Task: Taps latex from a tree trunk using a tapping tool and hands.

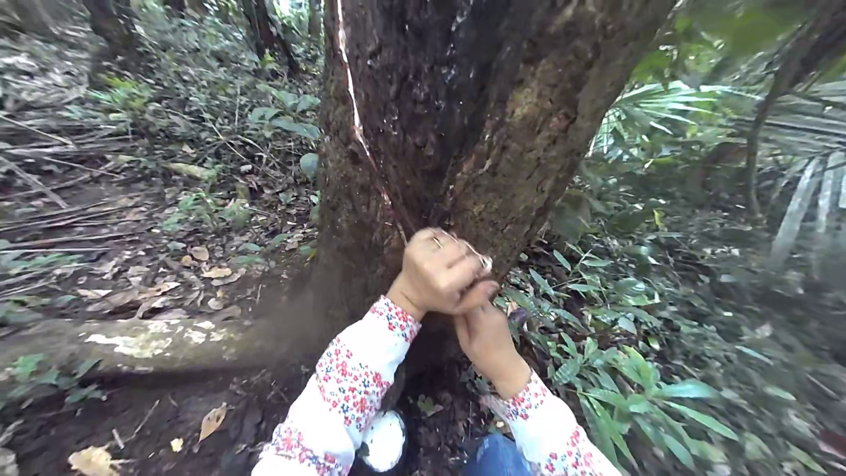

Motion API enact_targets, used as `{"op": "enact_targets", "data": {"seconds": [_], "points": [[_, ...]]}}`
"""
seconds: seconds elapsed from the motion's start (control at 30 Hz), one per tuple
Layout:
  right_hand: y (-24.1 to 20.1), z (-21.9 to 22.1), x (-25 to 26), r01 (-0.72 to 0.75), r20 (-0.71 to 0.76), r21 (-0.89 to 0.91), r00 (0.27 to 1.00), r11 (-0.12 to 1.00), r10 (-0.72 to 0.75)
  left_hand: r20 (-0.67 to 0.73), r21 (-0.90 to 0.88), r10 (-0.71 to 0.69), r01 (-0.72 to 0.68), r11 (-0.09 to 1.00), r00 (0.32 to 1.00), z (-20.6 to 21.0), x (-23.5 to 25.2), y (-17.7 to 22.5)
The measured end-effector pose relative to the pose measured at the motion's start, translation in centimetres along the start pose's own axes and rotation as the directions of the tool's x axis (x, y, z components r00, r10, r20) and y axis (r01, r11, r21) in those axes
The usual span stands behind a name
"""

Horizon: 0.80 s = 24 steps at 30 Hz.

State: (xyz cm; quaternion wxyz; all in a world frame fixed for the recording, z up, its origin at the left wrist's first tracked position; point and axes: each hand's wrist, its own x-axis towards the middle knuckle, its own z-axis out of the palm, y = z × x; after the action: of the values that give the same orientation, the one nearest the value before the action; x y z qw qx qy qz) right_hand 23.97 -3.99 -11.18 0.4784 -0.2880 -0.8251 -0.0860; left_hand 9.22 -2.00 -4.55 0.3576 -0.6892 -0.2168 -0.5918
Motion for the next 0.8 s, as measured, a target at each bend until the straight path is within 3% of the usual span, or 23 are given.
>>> {"op": "enact_targets", "data": {"seconds": [0.1,0.2,0.33,0.5,0.63,0.7,0.8], "points": [[-0.4,-0.2,-2.3,-0.073,0.049,0.028,0.996,0.997,0.072,0.051,-0.047,0.025,-0.023,0.999,0.998,0.3,-1.0,1.5],[-0.5,1.0,-2.9,-0.178,0.129,-0.004,0.976,0.984,0.177,0.067,-0.015,-0.037,0.038,0.999,0.997,1.7,-2.8,1.1],[-0.5,0.7,-8.2,-0.398,0.301,-0.047,0.869,0.916,0.393,0.175,-0.033,-0.086,0.094,0.995,0.981,2.4,-6.2,5.4],[-0.6,2.1,-5.0,-0.336,0.226,-0.022,0.916,0.942,0.332,0.120,0.003,-0.090,0.090,0.996,0.989,2.3,-4.7,2.9],[0.0,1.7,-8.6,-0.450,0.337,-0.070,0.829,0.890,0.445,0.174,-0.015,-0.078,0.082,0.997,0.982,2.8,-7.5,5.7],[0.0,1.2,-9.9,-0.397,0.273,-0.075,0.874,0.915,0.402,0.176,-0.037,-0.068,0.076,0.996,0.982,2.8,-7.3,6.6],[-0.4,1.5,-7.3,-0.318,0.195,-0.050,0.927,0.947,0.321,0.164,-0.025,-0.093,0.099,0.995,0.982,2.3,-5.3,4.6]]}}
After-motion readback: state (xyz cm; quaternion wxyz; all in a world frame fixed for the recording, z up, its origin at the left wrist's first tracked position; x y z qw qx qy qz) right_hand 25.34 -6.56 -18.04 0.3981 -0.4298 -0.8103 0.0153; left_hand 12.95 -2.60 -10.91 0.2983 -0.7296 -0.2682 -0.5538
